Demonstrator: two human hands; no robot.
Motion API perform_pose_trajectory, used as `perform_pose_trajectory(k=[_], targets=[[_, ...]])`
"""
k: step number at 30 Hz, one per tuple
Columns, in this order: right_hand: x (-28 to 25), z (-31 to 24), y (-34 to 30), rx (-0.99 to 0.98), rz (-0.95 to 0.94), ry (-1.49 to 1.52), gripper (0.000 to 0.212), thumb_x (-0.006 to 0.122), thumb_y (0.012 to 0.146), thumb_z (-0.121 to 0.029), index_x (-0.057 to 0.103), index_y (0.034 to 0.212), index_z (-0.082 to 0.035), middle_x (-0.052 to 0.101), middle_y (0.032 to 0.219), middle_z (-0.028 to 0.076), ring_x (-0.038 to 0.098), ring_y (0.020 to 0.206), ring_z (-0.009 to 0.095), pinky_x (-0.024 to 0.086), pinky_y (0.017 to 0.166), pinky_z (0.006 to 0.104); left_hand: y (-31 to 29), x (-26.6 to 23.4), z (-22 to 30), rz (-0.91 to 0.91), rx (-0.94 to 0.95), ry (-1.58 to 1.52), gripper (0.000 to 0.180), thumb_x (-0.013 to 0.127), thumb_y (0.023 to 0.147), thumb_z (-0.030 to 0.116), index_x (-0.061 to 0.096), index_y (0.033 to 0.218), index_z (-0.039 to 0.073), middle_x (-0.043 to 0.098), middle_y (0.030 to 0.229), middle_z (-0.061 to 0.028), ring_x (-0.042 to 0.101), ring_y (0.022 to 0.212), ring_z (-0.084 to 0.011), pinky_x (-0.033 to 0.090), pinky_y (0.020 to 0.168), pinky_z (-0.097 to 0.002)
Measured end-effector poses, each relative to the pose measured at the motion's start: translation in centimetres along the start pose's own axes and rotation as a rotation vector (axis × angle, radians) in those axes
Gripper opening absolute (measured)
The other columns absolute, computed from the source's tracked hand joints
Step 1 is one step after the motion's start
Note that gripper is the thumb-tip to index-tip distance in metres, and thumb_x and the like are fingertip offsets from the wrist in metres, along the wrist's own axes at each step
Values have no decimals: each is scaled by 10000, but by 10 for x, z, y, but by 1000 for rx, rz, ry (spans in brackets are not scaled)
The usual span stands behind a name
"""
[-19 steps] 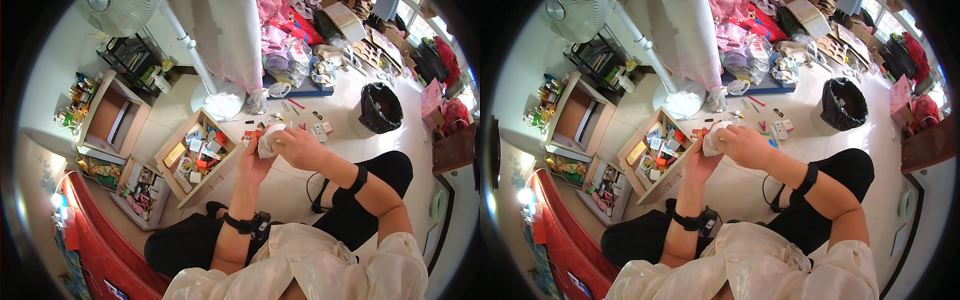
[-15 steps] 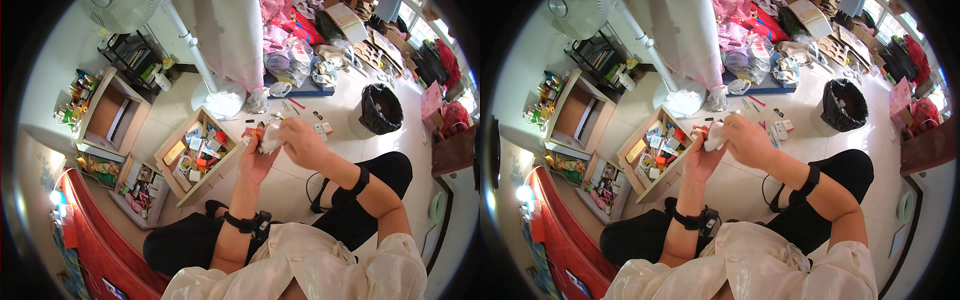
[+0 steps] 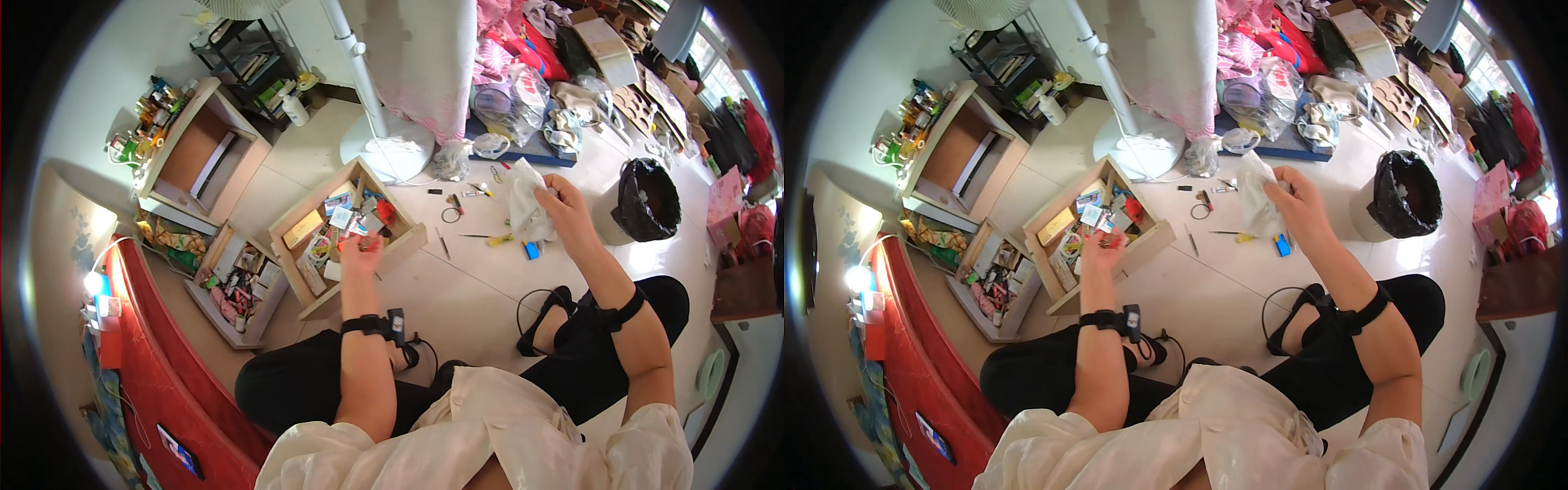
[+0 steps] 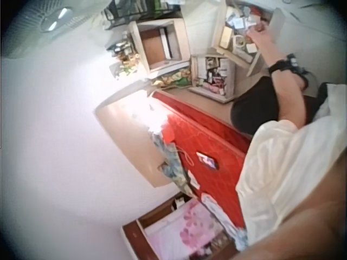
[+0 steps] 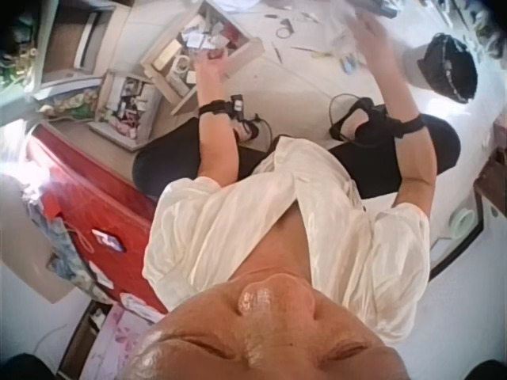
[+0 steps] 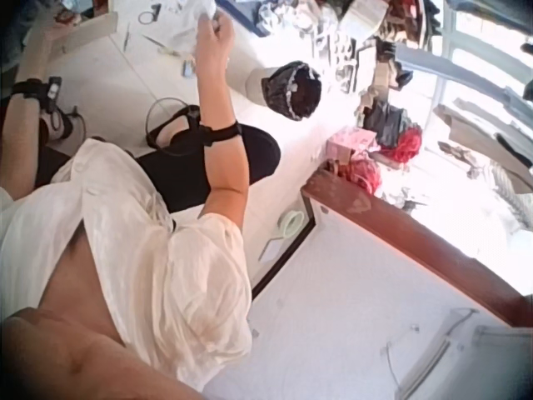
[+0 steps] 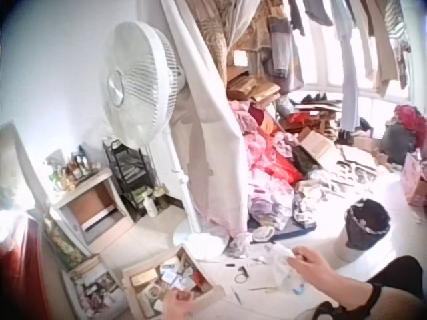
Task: The person wipes a watch with a cloth, applies a substance from a tube to a small red fabric object, and uses a needle and a small screwdriver to work on the red object and some black rings.
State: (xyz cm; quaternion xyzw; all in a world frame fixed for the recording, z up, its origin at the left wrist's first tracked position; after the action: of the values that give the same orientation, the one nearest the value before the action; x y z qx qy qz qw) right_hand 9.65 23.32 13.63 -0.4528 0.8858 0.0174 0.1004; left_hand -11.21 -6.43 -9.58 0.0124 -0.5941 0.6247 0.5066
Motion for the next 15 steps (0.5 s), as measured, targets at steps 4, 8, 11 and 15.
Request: perform_pose_trajectory(k=[4,8,11,15], targets=[[-15,10,16,96,70,129,183,545,819,-118,562,970,-16,517,756,-26,463,683,48,356,594,202,18,-4,22,-159,15,-145,265,376,918,247,468,1020,20,513,995,-193,543,864,-315,440,876,-505],[-31,26,46,115,159,234,261,519,806,-92,547,1054,-11,556,839,-1,497,752,79,386,643,220,16,1,10,-236,4,-263,512,346,921,410,402,1181,-27,405,1228,-253,403,1154,-369,404,956,-470],[-33,33,78,118,198,236,325,500,777,-63,548,1094,-8,570,871,16,508,782,95,398,666,226,19,-11,30,-189,59,-289,530,359,921,407,370,1245,-13,366,1286,-250,381,1192,-365,396,963,-453],[-74,84,128,24,147,-236,242,505,734,-103,628,923,-15,595,800,41,507,706,99,407,624,250,2,3,25,-212,86,-276,486,345,940,347,341,1293,13,329,1368,-157,353,1256,-265,390,970,-388]])
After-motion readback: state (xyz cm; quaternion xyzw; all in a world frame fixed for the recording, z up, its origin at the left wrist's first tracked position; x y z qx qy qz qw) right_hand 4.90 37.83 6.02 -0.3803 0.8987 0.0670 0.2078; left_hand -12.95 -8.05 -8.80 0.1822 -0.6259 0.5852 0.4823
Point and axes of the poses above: each hand's wrist, its own y-axis towards the middle knuckle, its own x-axis out of the palm, z = x × y, the point moved 7 cm from there along y, towards the middle knuckle
